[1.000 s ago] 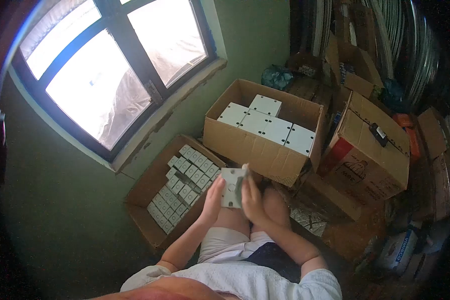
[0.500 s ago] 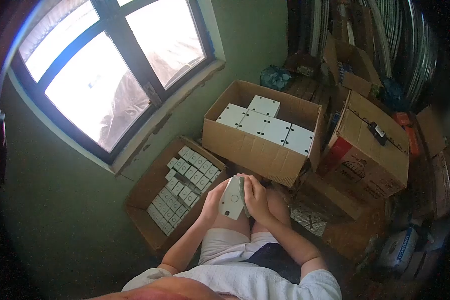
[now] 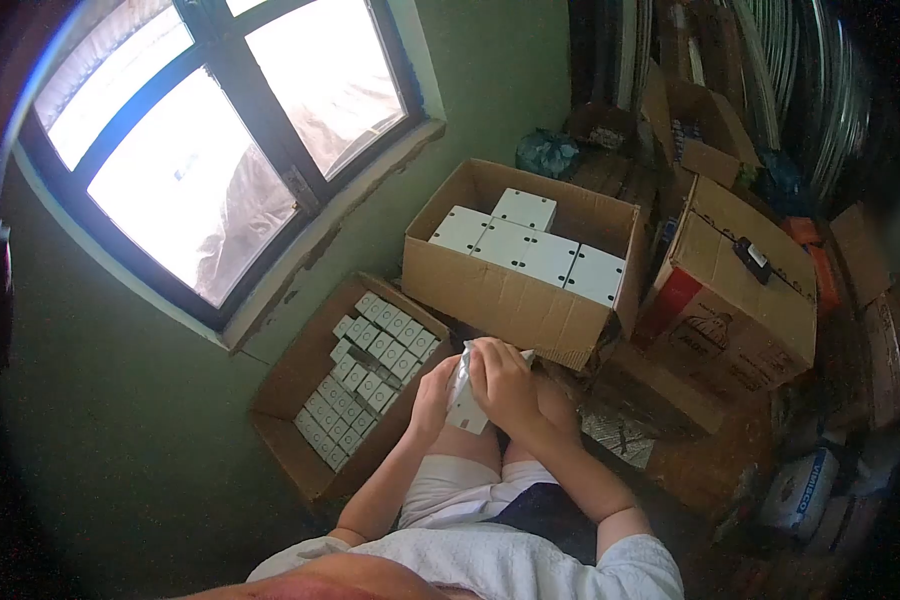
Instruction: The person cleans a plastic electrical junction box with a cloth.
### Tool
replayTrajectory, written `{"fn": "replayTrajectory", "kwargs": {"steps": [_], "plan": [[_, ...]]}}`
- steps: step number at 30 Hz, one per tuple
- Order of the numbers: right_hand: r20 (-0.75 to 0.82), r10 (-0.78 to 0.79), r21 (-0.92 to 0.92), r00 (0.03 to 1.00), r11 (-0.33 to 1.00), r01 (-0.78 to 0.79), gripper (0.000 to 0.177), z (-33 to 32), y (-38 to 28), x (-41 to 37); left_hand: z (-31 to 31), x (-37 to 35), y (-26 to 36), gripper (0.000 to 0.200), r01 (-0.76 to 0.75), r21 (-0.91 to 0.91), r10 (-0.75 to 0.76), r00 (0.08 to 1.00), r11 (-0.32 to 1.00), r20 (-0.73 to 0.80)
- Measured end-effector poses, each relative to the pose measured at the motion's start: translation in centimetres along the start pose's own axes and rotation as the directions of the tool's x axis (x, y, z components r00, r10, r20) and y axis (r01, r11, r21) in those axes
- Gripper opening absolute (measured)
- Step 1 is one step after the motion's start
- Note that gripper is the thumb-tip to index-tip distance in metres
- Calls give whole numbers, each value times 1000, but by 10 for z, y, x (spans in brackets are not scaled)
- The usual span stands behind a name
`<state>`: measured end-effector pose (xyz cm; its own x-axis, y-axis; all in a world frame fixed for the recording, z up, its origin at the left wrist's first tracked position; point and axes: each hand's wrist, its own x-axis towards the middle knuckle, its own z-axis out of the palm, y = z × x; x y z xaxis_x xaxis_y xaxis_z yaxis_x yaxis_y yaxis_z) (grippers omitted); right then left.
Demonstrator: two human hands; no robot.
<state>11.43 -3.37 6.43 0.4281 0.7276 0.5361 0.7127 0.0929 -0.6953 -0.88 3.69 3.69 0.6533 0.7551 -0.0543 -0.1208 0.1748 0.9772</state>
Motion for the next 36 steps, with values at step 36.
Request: {"fn": "replayTrajectory", "kwargs": {"steps": [36], "plan": [[472,839,632,270,-109,-767,80,-123,34,-111,2,51,53,19,-490,632,259,867,600,426]]}}
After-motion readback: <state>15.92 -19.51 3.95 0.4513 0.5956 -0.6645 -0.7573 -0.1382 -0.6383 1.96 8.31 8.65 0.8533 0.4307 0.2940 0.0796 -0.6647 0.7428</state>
